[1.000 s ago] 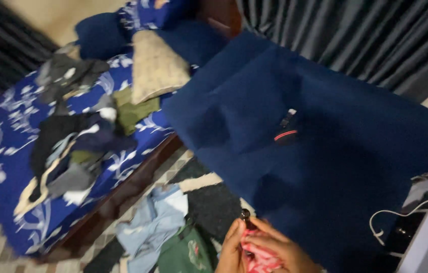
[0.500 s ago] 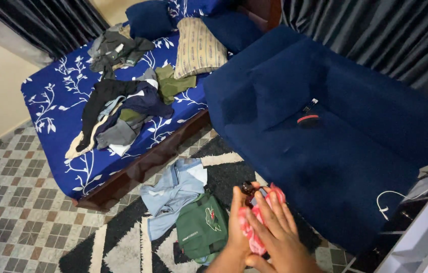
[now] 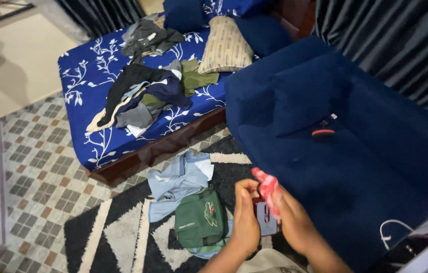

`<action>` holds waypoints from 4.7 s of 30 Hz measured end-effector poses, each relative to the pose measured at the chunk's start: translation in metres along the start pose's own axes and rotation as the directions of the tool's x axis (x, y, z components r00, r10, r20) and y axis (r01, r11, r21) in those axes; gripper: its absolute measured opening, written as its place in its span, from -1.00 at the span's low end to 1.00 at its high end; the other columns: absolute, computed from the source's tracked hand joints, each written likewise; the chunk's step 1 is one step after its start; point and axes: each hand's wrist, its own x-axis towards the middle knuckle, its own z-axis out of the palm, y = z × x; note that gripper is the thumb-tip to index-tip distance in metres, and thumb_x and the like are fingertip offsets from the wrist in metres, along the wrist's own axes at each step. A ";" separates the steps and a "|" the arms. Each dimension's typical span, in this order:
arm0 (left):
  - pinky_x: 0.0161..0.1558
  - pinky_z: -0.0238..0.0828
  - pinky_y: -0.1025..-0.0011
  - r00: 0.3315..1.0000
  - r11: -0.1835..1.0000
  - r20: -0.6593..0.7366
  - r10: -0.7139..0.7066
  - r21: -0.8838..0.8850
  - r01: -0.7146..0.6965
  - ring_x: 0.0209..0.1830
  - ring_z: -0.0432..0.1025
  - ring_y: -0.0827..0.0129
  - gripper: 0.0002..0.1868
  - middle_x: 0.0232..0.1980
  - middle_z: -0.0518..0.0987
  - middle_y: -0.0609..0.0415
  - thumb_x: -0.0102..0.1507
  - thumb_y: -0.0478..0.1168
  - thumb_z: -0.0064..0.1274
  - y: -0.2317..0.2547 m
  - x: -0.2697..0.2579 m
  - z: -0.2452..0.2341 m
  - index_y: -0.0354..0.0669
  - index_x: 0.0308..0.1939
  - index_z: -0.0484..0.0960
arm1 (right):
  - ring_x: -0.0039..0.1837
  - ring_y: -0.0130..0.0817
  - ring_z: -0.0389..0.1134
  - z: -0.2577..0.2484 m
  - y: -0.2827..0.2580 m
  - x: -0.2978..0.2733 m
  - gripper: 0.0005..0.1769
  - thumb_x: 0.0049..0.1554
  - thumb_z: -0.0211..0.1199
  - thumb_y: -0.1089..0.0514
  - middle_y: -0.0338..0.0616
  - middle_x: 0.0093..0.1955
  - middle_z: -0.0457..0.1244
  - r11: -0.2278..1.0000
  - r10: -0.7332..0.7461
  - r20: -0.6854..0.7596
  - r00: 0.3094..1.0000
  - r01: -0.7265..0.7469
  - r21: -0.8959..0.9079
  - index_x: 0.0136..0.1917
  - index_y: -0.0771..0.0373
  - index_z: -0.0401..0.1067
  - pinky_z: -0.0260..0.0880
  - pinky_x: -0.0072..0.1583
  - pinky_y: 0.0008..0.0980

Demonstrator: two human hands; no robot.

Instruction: The person wipes several small containers and a black object with a red-and-white cloth. They pick up each item from a white shelf, wipe it, and place it back. The sequence repeats for multiple items.

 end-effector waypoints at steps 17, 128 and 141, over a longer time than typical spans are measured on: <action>-0.23 0.42 0.22 0.958 0.874 0.066 0.279 0.397 -0.282 -0.29 0.51 0.02 -0.41 -0.04 0.59 -0.17 0.51 0.22 -0.39 0.020 0.003 0.079 -0.31 -0.09 0.35 | 0.34 -0.35 0.31 -0.085 0.022 -0.010 -0.42 0.31 0.05 0.06 0.00 0.32 0.30 0.921 0.030 0.161 0.986 -0.090 0.378 0.47 0.46 0.22 0.28 0.33 -0.40; 0.31 0.30 0.35 0.800 0.673 -0.581 -0.148 -0.652 -0.349 0.32 0.39 0.31 -0.27 0.37 0.49 0.01 0.42 0.27 -0.41 0.157 0.055 -0.637 -0.15 0.45 0.37 | 0.74 0.13 -0.37 0.658 0.033 0.293 -0.25 0.31 -0.09 -0.04 0.20 0.71 -0.20 0.635 -0.392 0.881 0.264 0.771 0.052 0.63 0.41 -0.08 -0.41 0.60 -0.01; 0.58 -0.19 0.17 0.942 0.890 -0.321 0.099 0.452 0.061 0.66 -0.03 0.16 -0.37 0.65 0.08 -0.15 0.55 0.03 -0.42 0.227 0.144 -0.860 -0.14 0.65 -0.01 | 0.26 -0.06 0.30 0.879 0.036 0.434 -0.34 0.32 -0.13 -0.12 0.20 0.40 0.24 0.922 0.011 0.637 0.771 -0.255 0.292 0.53 0.32 0.16 0.28 0.26 -0.15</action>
